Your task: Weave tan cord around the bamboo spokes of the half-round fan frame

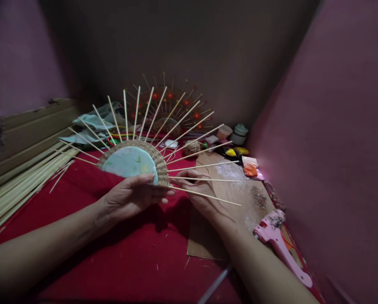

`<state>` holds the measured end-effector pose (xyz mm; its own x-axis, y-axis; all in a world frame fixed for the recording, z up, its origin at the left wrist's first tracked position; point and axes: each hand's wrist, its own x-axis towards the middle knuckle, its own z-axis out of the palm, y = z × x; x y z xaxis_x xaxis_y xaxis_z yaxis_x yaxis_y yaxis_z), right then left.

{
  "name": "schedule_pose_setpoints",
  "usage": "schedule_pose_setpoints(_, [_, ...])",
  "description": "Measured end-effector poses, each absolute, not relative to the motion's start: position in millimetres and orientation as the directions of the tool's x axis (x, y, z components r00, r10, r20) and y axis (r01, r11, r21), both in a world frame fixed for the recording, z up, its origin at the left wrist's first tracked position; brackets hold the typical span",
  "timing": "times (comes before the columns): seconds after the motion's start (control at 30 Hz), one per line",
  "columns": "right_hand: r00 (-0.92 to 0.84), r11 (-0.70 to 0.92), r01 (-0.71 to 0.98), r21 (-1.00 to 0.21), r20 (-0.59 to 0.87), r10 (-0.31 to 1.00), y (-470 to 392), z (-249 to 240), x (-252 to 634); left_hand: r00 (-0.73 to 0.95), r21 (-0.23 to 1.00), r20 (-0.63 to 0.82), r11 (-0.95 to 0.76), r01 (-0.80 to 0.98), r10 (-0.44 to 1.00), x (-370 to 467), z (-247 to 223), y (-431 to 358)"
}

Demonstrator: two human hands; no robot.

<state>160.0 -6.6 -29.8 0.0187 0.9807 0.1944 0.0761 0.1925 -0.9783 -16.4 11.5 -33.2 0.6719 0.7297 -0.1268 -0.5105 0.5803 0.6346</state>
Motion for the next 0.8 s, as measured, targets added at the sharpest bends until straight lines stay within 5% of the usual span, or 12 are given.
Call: schedule_pose_setpoints(0.8, [-0.003, 0.24, 0.423, -0.874, 0.263, 0.965, 5.7, -26.4, 181.7, 0.689, 0.644, -0.089, 0.57, -0.511, 0.719, -17.4, -32.7, 8.3])
